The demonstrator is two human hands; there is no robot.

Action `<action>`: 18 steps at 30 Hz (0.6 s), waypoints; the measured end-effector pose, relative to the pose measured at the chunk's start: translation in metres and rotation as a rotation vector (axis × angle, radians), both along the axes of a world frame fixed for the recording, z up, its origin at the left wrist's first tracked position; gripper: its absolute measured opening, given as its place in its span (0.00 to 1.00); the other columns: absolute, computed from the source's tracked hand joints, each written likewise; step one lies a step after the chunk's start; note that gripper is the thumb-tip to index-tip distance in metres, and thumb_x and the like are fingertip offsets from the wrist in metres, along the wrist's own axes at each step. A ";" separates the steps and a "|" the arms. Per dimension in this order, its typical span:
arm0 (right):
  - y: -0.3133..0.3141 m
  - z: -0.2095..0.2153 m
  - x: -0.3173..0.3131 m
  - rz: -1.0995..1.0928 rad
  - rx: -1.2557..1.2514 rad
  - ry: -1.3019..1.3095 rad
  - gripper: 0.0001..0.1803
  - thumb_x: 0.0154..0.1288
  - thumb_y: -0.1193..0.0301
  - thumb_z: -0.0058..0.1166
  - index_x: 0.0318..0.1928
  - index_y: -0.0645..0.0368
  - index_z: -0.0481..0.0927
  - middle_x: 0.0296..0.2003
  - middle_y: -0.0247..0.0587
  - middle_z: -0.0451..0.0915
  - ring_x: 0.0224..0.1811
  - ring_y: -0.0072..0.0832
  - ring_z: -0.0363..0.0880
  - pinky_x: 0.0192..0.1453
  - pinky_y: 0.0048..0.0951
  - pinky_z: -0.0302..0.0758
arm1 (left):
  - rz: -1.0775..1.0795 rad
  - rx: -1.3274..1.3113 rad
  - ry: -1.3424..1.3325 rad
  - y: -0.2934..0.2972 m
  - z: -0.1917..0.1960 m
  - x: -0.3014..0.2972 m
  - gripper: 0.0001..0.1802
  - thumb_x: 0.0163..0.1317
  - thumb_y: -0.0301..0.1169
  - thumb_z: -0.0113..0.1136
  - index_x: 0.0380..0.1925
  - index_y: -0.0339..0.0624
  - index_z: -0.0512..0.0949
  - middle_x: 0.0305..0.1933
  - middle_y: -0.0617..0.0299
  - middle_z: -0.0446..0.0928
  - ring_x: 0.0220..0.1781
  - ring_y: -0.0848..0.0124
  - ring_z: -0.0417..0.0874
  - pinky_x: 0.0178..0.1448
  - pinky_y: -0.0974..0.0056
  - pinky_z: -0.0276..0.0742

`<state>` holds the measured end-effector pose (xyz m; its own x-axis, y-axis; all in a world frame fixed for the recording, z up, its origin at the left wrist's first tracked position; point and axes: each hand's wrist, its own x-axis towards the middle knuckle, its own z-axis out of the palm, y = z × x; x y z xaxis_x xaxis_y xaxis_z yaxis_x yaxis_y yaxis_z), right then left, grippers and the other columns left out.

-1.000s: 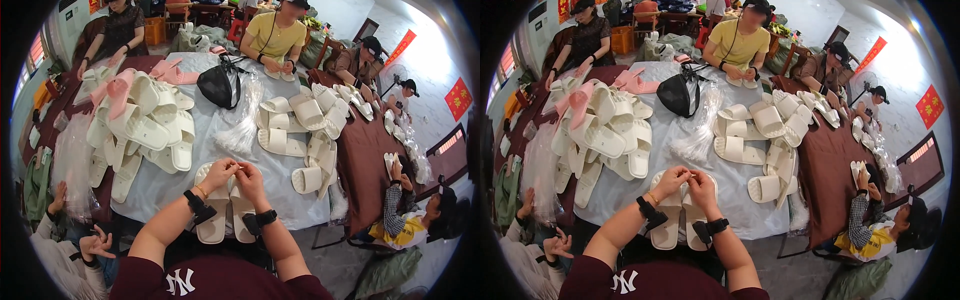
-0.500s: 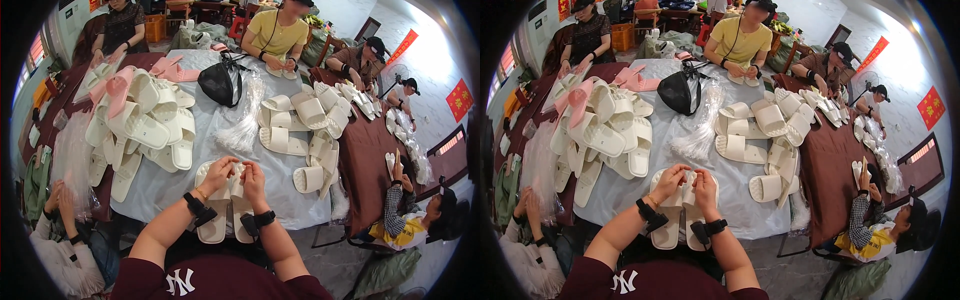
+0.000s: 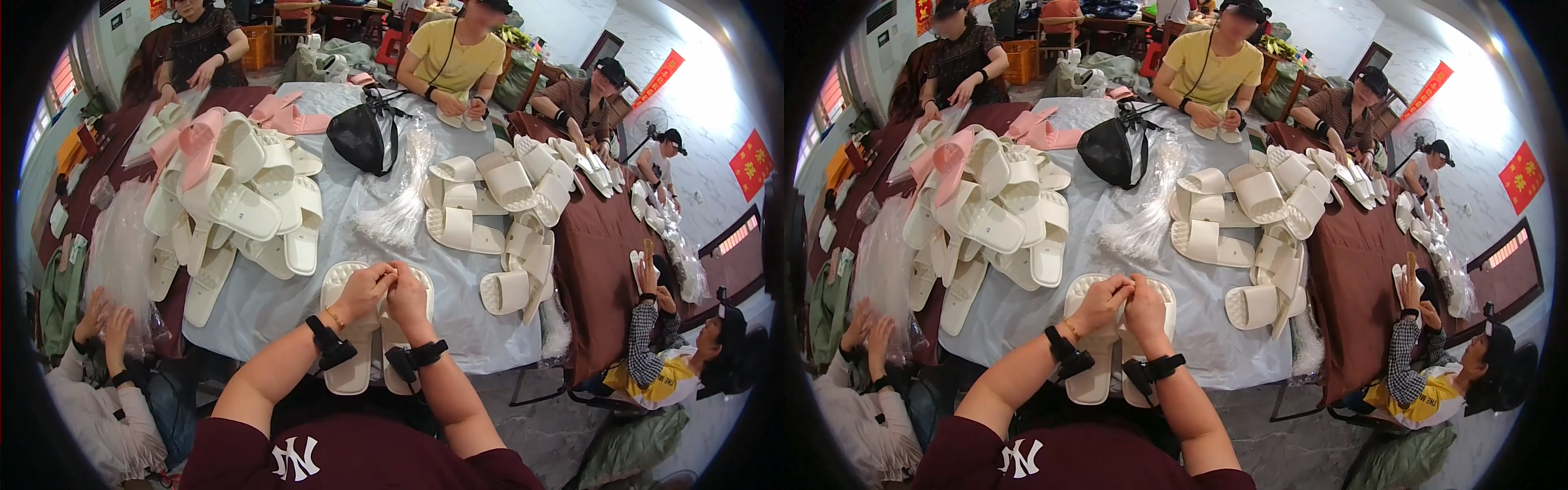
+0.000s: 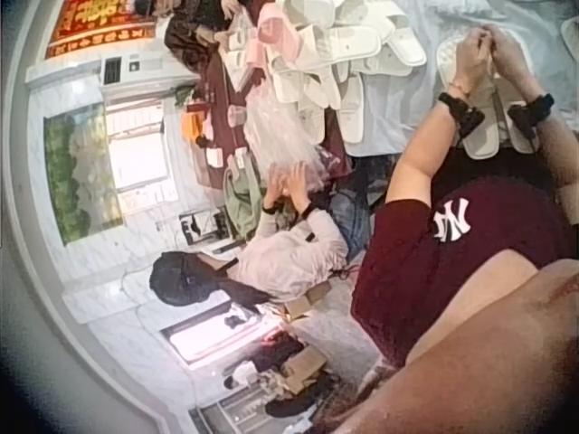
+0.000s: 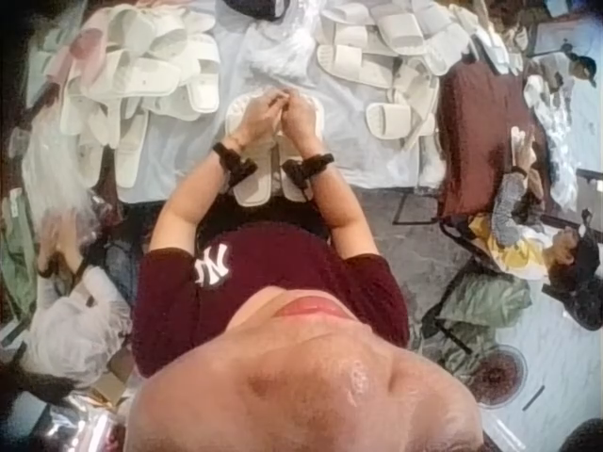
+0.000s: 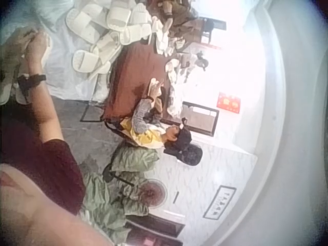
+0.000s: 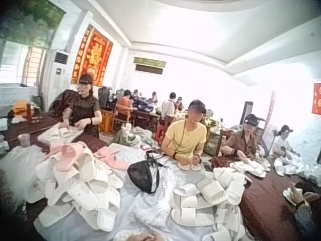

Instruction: Assembling and checking pairs of sandals at a manufacturing table.

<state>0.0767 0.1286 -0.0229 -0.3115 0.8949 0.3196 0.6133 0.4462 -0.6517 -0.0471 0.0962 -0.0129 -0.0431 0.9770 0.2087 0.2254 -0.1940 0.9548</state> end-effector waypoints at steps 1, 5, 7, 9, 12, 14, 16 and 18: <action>0.000 0.001 0.000 0.004 -0.006 -0.003 0.15 0.57 0.74 0.52 0.47 0.56 0.73 0.29 0.52 0.80 0.33 0.50 0.79 0.35 0.46 0.73 | 0.004 -0.002 -0.003 0.000 -0.001 0.001 0.10 0.64 0.32 0.54 0.38 0.36 0.76 0.27 0.58 0.79 0.28 0.72 0.77 0.34 0.68 0.72; 0.001 0.001 0.001 0.013 -0.026 0.035 0.16 0.57 0.74 0.52 0.48 0.57 0.73 0.29 0.53 0.80 0.34 0.50 0.79 0.35 0.46 0.74 | -0.036 -0.065 0.034 -0.001 0.006 -0.001 0.10 0.64 0.32 0.54 0.38 0.36 0.75 0.27 0.57 0.79 0.28 0.72 0.78 0.33 0.67 0.72; 0.000 0.001 0.001 0.010 -0.025 0.043 0.16 0.57 0.74 0.52 0.48 0.57 0.73 0.29 0.52 0.80 0.34 0.50 0.79 0.35 0.46 0.74 | -0.037 -0.056 0.044 -0.003 0.009 -0.001 0.10 0.63 0.32 0.54 0.37 0.35 0.75 0.27 0.57 0.79 0.28 0.71 0.78 0.33 0.67 0.72; -0.001 0.001 0.001 0.007 -0.023 0.050 0.17 0.57 0.74 0.53 0.48 0.57 0.73 0.29 0.52 0.80 0.33 0.50 0.79 0.35 0.46 0.74 | -0.039 -0.048 0.054 -0.004 0.009 0.000 0.10 0.63 0.32 0.54 0.37 0.35 0.75 0.27 0.57 0.78 0.27 0.70 0.78 0.34 0.67 0.72; -0.003 0.002 0.001 -0.027 -0.021 0.011 0.17 0.57 0.74 0.53 0.49 0.57 0.72 0.29 0.52 0.80 0.32 0.50 0.79 0.35 0.46 0.73 | -0.008 0.057 0.034 -0.004 0.002 0.002 0.10 0.64 0.32 0.52 0.36 0.35 0.74 0.26 0.56 0.77 0.27 0.67 0.77 0.34 0.65 0.71; -0.007 0.004 0.003 -0.005 -0.093 0.041 0.16 0.58 0.74 0.52 0.48 0.57 0.73 0.27 0.48 0.80 0.28 0.46 0.79 0.33 0.42 0.74 | 0.075 0.010 0.051 -0.006 -0.001 0.003 0.10 0.64 0.32 0.50 0.36 0.35 0.74 0.24 0.56 0.75 0.28 0.65 0.75 0.35 0.64 0.71; -0.012 0.013 0.003 0.015 -0.145 0.146 0.13 0.59 0.73 0.53 0.46 0.58 0.74 0.25 0.47 0.79 0.27 0.42 0.78 0.32 0.39 0.73 | 0.121 -0.040 0.026 -0.008 0.007 -0.001 0.11 0.65 0.33 0.49 0.35 0.36 0.74 0.25 0.52 0.75 0.28 0.60 0.76 0.35 0.62 0.70; -0.012 0.009 0.005 0.033 -0.214 0.248 0.11 0.59 0.73 0.53 0.43 0.59 0.76 0.24 0.45 0.78 0.25 0.38 0.77 0.31 0.35 0.73 | 0.169 -0.106 0.000 -0.003 0.004 -0.006 0.11 0.65 0.35 0.49 0.35 0.37 0.74 0.27 0.48 0.76 0.29 0.56 0.76 0.35 0.60 0.70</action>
